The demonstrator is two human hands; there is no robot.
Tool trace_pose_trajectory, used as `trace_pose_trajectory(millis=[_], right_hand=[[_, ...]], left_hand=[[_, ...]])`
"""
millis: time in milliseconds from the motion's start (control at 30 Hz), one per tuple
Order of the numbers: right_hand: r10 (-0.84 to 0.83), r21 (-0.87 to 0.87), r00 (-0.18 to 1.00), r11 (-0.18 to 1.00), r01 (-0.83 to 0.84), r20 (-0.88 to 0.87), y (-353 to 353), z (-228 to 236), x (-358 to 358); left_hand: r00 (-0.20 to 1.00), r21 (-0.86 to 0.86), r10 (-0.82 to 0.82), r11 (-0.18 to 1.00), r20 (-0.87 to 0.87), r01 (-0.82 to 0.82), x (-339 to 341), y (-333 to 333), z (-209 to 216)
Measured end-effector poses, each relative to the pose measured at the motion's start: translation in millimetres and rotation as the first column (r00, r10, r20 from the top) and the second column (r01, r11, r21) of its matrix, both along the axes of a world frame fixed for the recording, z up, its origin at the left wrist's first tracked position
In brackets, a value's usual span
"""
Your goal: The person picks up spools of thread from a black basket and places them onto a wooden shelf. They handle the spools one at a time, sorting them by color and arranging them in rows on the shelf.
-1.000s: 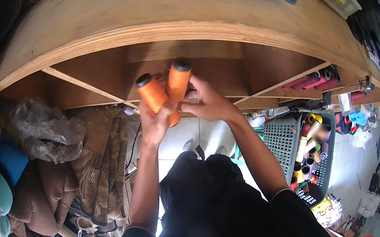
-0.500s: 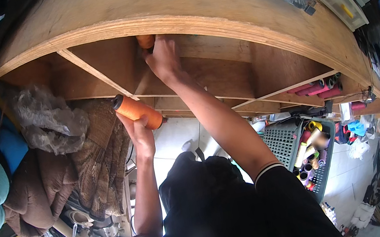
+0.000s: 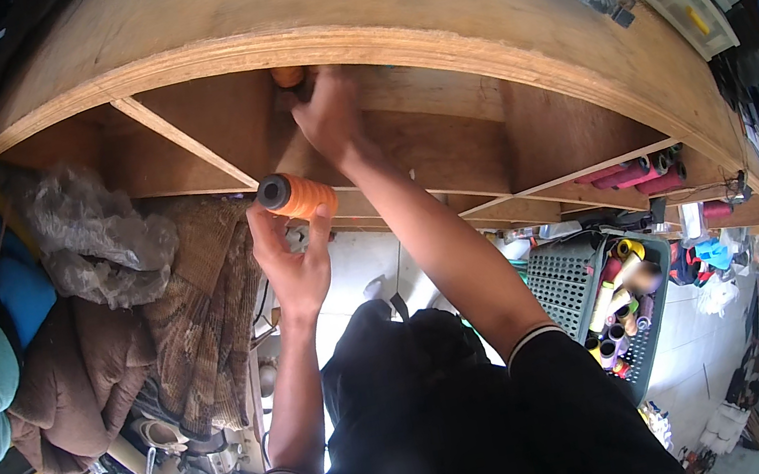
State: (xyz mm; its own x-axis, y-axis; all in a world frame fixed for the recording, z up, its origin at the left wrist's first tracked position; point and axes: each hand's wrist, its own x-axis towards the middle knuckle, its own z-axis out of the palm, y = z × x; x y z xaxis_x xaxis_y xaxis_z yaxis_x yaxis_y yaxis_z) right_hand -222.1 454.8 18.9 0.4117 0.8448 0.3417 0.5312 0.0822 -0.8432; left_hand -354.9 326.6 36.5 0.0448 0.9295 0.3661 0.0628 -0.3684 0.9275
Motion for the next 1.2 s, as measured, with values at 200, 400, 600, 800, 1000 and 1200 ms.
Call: trace_pose_trajectory(millis=[200,400,600,800,1000,1200], right_hand=[[0.356,-0.024,0.929,0.933,-0.36,-0.098,-92,13,40],[0.281,-0.162,0.96,0.947,-0.277,0.0,-91,9,40],[0.095,-0.089,0.995,0.992,-0.091,0.043,-45,2,34],[0.034,-0.153,0.997,0.987,-0.045,-0.069,-20,4,30],[-0.004,-0.094,0.997,0.996,-0.004,-0.079,-9,-6,22],[-0.101,0.032,0.994,0.995,0.099,0.053,-26,9,16]], left_hand=[[0.995,-0.013,0.006,1.0,-0.101,-0.007,22,27,7],[0.991,-0.13,-0.113,0.986,-0.066,0.104,48,55,12],[0.991,-0.038,0.013,0.999,-0.13,-0.018,46,57,3],[0.984,-0.038,0.061,0.997,-0.168,-0.069,29,37,-11],[0.988,0.014,0.092,0.996,-0.127,-0.091,23,29,-14],[0.983,0.021,0.123,0.992,-0.137,-0.122,23,17,-26]])
